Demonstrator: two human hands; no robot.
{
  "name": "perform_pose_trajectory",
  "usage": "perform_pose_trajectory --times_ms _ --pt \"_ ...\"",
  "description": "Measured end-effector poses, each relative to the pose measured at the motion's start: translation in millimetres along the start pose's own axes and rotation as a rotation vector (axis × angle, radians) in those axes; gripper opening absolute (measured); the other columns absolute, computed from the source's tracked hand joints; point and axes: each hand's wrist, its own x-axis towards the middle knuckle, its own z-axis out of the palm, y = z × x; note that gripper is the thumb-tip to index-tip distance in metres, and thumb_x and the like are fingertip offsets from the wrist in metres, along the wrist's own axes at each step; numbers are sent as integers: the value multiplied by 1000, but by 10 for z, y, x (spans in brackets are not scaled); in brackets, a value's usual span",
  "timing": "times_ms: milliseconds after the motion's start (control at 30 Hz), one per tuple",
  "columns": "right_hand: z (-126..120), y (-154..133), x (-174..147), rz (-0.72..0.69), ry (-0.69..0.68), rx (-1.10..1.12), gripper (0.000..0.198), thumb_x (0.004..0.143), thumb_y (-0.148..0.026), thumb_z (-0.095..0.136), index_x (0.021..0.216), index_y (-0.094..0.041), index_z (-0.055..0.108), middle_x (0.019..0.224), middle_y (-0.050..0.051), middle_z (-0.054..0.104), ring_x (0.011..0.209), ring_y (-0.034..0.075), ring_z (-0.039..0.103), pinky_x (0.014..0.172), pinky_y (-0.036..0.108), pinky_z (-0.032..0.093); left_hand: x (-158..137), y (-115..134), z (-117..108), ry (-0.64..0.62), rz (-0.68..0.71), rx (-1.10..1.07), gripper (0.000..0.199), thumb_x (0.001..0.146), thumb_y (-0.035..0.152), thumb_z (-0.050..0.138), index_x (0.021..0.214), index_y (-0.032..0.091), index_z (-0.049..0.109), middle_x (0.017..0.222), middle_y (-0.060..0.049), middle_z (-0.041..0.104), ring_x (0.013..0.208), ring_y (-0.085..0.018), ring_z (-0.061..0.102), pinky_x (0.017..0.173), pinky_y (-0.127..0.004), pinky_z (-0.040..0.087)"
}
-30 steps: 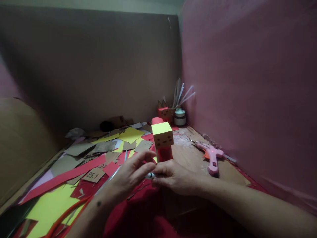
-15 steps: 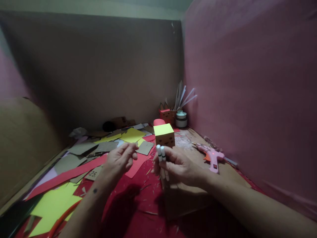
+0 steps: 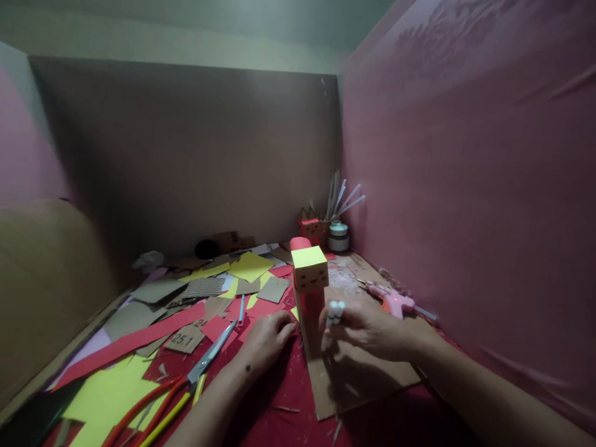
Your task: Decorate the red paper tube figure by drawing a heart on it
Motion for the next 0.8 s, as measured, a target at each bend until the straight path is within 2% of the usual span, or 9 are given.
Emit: perform_pose_trajectory --times_ms 67,133,200,233,300,433,533,667,800 --pt "-196 -75 -22 -15 162 10 16 94 -34 61 91 -19 65 77 3 69 60 13 57 53 26 50 13 -9 19 8 -14 41 21 94 24 50 79 19 65 85 -7 75 84 -23 68 74 -29 43" --pt "-458 -144 69 -50 419 21 22 88 -40 67 91 -18 67 69 1 66 50 11 53 46 25 47 14 -10 40 14 -29 79 22 96 23 50 81 19 65 87 -8 76 85 -23 69 74 -29 42" --pt "-750 -176 296 -120 795 -35 20 82 -37 72 85 -18 67 65 1 64 49 13 56 44 27 48 3 -3 61 20 -44 114 22 98 23 50 83 19 66 88 -9 76 85 -24 69 73 -30 42" --pt "-895 -171 456 -132 914 -52 15 83 -32 69 86 -19 65 66 0 63 51 13 57 47 26 49 -3 3 70 21 -52 130 22 99 23 49 84 19 65 89 -9 76 85 -24 70 72 -30 41" --pt "-1161 -121 835 -114 1042 -78 7 88 -27 62 91 -20 62 67 -1 61 52 13 57 47 26 49 -15 13 86 21 -62 157 22 101 21 48 86 20 65 90 -9 77 87 -25 70 72 -30 41" --pt "-1525 78 1597 32 1046 -145 5 92 -18 60 94 -17 65 68 1 64 57 16 64 52 28 56 -31 13 119 6 -75 187 21 102 20 46 88 21 61 95 -9 77 88 -24 72 73 -30 43" --pt "-1673 240 1991 143 990 -240 12 98 -22 65 105 -14 68 92 5 73 77 17 71 68 31 62 -58 -37 167 7 -70 217 23 103 21 41 88 23 59 95 -8 78 86 -24 73 71 -30 44" --pt "-1820 466 2276 289 864 -375 29 101 -35 67 123 -16 67 124 9 70 104 22 71 89 42 62 -127 -188 279 66 26 259 26 103 25 37 86 25 56 85 -6 76 76 -24 74 62 -31 42" --pt "-1910 712 2436 428 754 -471 35 100 -36 68 130 -18 64 131 10 67 111 25 70 93 46 61 -188 -334 406 198 115 210 28 104 27 37 81 26 54 72 -2 70 57 -19 67 53 -30 37"
